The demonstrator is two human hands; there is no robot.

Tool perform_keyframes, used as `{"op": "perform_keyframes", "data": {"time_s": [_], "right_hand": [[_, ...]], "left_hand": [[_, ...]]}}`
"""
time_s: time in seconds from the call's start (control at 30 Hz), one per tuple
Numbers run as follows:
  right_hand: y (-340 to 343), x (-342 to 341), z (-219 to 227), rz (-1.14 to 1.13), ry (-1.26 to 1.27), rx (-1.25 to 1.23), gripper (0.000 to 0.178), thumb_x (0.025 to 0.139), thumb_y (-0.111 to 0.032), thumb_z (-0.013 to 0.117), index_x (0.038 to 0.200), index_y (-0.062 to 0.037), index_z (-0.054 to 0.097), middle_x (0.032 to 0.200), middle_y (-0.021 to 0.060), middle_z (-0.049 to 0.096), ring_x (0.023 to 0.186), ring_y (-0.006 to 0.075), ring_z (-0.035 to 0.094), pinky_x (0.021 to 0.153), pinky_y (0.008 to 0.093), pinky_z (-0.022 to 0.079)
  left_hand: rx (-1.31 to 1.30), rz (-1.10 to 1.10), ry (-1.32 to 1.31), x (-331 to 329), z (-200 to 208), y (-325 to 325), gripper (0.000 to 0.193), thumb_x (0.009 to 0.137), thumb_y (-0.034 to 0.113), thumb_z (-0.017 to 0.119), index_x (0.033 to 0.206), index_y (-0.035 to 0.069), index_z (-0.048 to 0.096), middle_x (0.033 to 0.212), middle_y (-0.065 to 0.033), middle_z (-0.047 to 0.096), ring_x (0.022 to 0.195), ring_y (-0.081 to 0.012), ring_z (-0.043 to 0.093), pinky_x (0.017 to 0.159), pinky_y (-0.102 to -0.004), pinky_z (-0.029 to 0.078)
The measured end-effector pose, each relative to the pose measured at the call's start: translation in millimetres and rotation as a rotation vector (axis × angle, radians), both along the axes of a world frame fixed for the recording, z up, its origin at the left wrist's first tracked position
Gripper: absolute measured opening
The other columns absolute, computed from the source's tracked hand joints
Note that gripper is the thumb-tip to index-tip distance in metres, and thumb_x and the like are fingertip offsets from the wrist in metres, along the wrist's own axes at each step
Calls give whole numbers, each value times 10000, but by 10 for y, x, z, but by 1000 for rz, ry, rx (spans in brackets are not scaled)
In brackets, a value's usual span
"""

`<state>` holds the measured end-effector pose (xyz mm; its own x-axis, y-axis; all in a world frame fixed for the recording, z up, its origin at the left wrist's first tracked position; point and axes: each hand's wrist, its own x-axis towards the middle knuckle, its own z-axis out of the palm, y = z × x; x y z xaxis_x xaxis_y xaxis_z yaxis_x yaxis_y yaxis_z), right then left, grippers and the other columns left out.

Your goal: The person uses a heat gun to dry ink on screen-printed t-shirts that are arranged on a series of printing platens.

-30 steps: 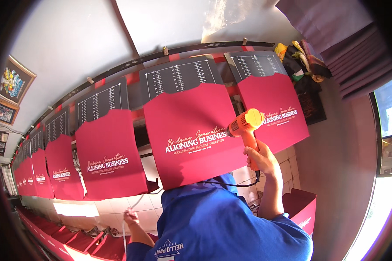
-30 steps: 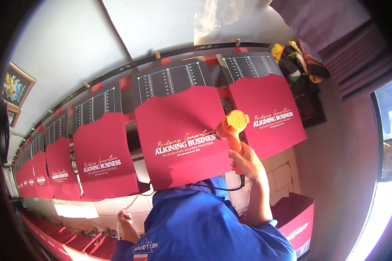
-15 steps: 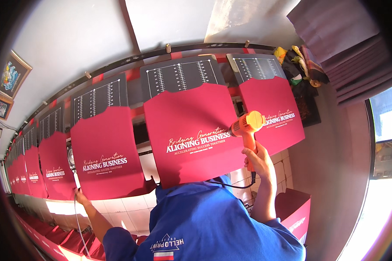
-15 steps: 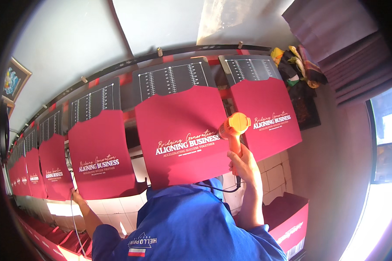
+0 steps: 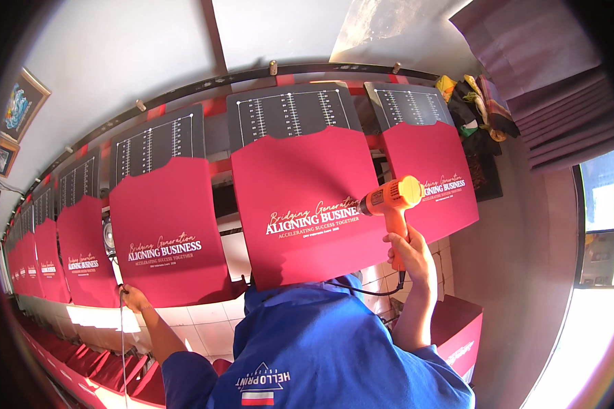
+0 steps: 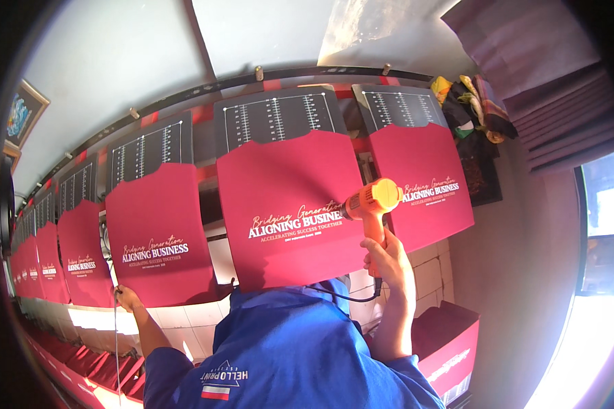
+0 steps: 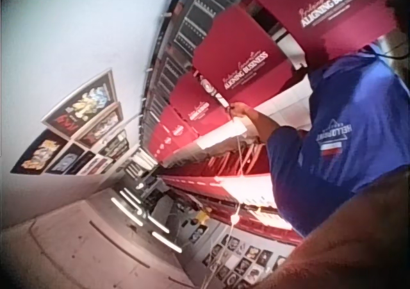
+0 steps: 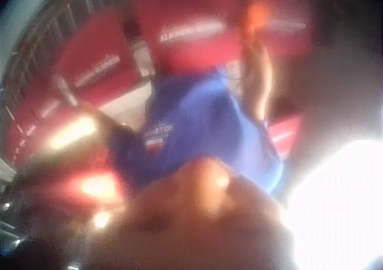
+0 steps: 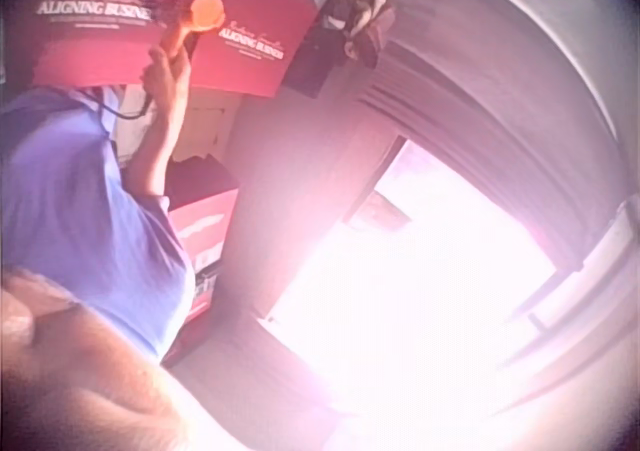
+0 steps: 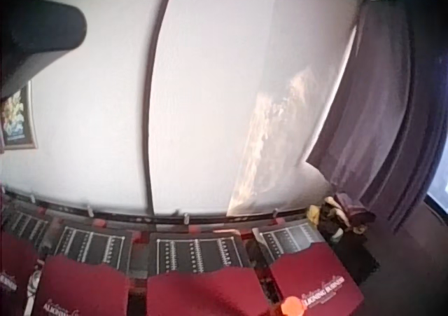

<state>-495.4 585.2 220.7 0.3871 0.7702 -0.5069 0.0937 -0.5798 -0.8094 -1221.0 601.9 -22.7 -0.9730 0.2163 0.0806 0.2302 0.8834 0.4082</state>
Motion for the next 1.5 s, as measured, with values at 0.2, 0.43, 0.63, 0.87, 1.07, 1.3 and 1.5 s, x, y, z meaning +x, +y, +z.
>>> {"op": "perform_keyframes", "data": {"time_s": [0.2,0.43,0.63,0.87,1.07,1.3,1.5], "right_hand": [[-77,14,-25,7,21,10,296,891,-235,632,1053,3,566,827,60,620,603,100,563,564,259,494],[-131,-2,37,-35,49,21,276,887,-227,629,1033,1,577,730,43,576,605,98,554,554,261,488],[-160,51,-41,28,49,-26,310,891,-226,628,1080,11,560,835,58,614,616,100,556,556,255,492],[-78,-40,-37,32,27,-5,345,899,-245,635,1107,17,551,879,58,629,632,101,568,571,267,502],[-21,-94,-50,42,-45,8,317,894,-229,634,1085,13,562,837,57,622,636,106,584,580,270,507],[36,-177,20,54,-12,-20,261,894,-208,639,1040,-1,580,727,51,593,622,113,596,573,274,509],[31,-187,-54,89,-6,-1,260,890,-200,632,1043,6,590,733,53,594,629,116,597,562,273,501]], "left_hand": [[31,45,-2,-60,-43,-20,407,916,444,442,1224,255,630,1222,-71,671,1109,-336,623,942,-495,449],[-12,47,-27,90,73,28,408,925,427,441,1234,242,630,1215,-82,674,1096,-335,632,929,-484,463],[47,1,-21,-42,-69,-13,404,955,388,448,1261,189,623,1232,-112,661,1113,-361,621,938,-481,466],[79,-38,40,-353,-238,-132,387,948,375,453,1232,184,633,1222,-118,662,1104,-353,623,921,-476,467],[55,3,4,-124,-136,-29,378,946,387,447,1203,187,637,1216,-108,664,1102,-356,621,918,-488,460],[8,33,9,-130,-122,-23,395,947,405,430,1227,210,629,1240,-99,656,1119,-378,611,941,-536,437],[22,10,21,-176,-158,-29,395,938,404,440,1220,206,633,1217,-109,666,1103,-382,618,928,-543,444]]}}
